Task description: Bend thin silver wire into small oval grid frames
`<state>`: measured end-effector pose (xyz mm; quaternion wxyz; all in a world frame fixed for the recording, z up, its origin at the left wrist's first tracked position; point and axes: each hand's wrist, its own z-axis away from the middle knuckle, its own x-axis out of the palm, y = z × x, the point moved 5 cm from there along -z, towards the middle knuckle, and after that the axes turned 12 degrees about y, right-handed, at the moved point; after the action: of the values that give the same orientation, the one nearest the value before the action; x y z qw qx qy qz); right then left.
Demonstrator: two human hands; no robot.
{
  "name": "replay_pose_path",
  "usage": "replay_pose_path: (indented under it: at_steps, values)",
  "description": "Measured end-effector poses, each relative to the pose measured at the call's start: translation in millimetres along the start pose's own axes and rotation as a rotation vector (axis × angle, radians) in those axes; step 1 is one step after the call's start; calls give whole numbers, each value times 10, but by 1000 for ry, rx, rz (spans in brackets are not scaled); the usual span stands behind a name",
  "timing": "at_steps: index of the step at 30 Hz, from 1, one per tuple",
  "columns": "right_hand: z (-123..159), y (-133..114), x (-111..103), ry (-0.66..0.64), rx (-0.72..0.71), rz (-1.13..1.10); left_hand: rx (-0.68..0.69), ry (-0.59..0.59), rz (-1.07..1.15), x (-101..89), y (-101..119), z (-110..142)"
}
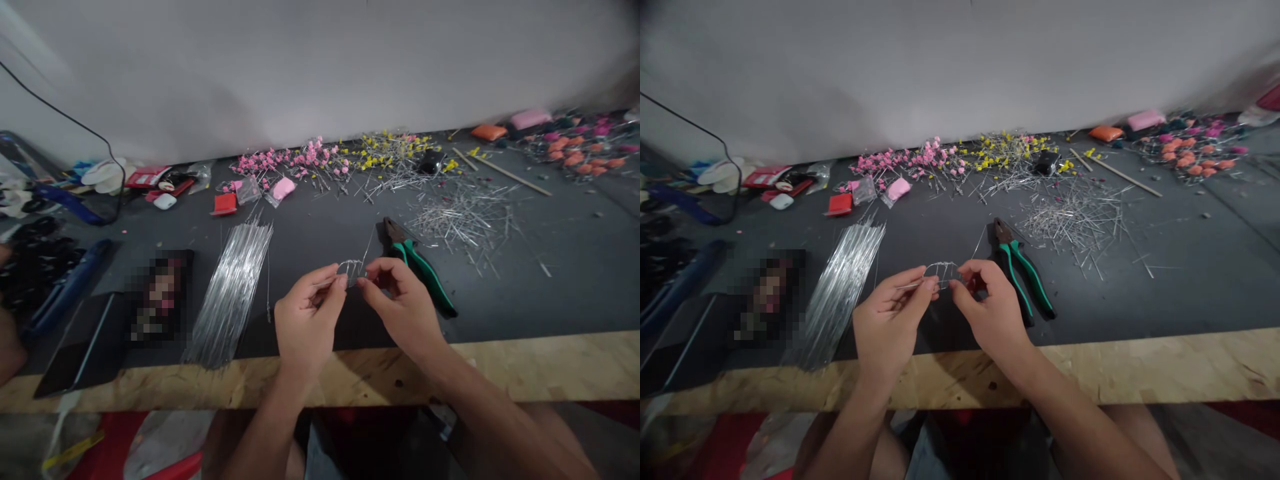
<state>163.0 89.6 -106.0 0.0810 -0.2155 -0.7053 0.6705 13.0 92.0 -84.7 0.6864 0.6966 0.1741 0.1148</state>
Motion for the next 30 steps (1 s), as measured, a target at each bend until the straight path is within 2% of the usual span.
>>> replay_pose_path:
  at_steps: [5,10,13,17,21,24,30]
  values:
    - [-2,8,52,-80,0,103,54,-22,-79,-14,-53,-10]
    - [-4,18,75,-68,11,151,28,-58,-70,-27,-85,-37]
    - [-6,-3,88,-87,-39,163,-20,-59,-54,-36,-76,-69]
    - [-9,-42,118,-159,-131,185,-150,-82,-15,-41,-78,-124]
    - [10,-45,163,-215,-160,200,-236,-109,11,-66,-116,-170]
    - [39,-42,182,-199,-160,196,-255,-119,33,-82,-140,-174]
    - [97,-12,172,-119,-73,121,-265,-109,129,-61,-103,-128]
